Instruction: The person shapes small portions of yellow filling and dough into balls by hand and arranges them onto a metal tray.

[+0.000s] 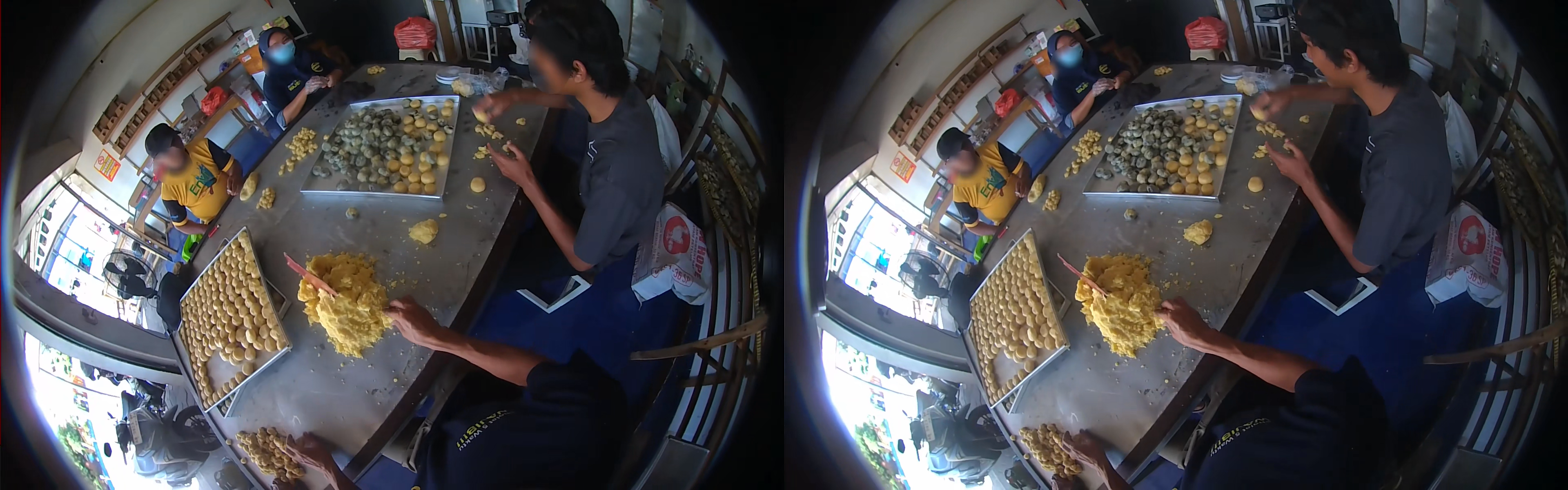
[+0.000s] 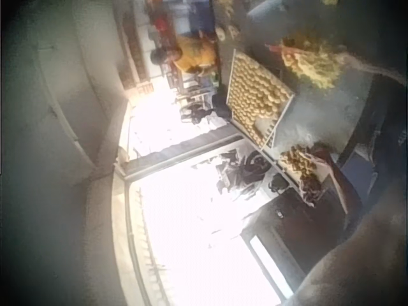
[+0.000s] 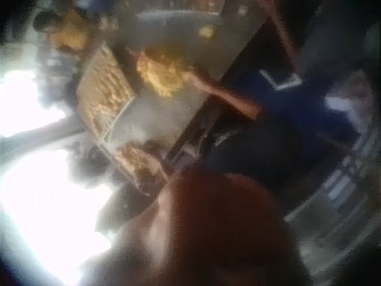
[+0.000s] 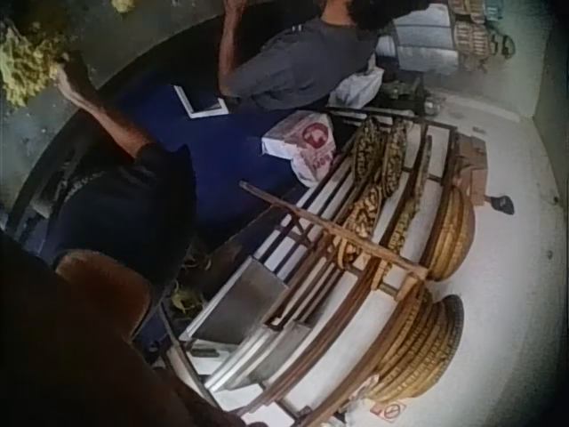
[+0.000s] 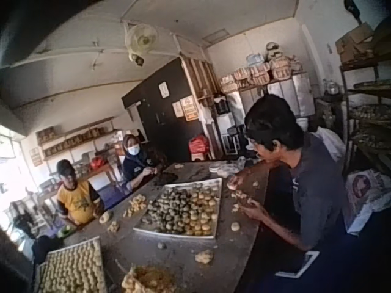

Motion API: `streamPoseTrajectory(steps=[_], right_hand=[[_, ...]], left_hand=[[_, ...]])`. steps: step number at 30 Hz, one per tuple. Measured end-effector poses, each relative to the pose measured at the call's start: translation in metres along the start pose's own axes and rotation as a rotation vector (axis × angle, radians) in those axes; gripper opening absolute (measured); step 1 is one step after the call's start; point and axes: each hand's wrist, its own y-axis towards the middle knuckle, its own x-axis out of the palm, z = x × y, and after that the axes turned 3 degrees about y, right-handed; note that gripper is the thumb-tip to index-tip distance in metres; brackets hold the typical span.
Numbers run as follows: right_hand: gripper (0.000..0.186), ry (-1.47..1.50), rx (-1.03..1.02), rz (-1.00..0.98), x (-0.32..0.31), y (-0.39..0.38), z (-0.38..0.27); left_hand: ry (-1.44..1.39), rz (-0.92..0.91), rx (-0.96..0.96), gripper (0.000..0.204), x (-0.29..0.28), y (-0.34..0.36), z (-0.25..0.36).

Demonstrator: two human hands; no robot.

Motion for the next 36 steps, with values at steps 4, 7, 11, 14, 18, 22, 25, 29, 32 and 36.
streamPoseTrajectory(steps=[4,7,11,14,18,22,25,29,32,36], right_hand=[[0.044,-0.177,-0.095,0.193,0.006,-0.014,-0.016],[0.048,-0.276,-0.139,0.193,-0.008,-0.018,-0.036],[0.039,-0.154,-0.046,0.023,0.005,-0.009,-0.009],[0.031,-0.132,-0.019,-0.091,-0.004,0.007,-0.005],[0.018,-0.067,-0.092,-0.006,-0.006,0.011,0.001],[0.011,-0.085,-0.152,-0.017,-0.006,0.015,0.005],[0.011,-0.284,-0.116,-0.314,-0.008,0.03,0.013],[0.028,-0.316,-0.023,-0.102,-0.018,0.003,0.009],[0.044,-0.39,-0.057,-0.077,-0.021,-0.027,-0.007],[0.034,-0.187,-0.192,0.094,-0.017,-0.05,-0.001]], left_hand=[[-0.224,-0.123,-0.197,0.032,-0.022,0.005,0.013],[-0.364,-0.158,-0.242,0.031,-0.012,0.001,-0.004],[-0.504,-0.203,-0.258,0.029,0.012,0.012,-0.005],[-0.562,-0.269,-0.312,0.029,0.007,0.023,0.011],[-0.654,-0.259,-0.284,0.028,-0.002,0.033,0.039],[-0.51,-0.32,-0.162,0.027,0.01,0.033,0.022],[-0.459,-0.349,-0.132,0.027,0.008,0.034,0.026],[-0.582,-0.393,-0.241,0.025,0.002,0.036,0.03],[-0.7,-0.323,-0.231,0.025,0.004,0.029,0.014],[-0.636,-0.308,-0.257,0.023,0.012,0.043,0.013]])
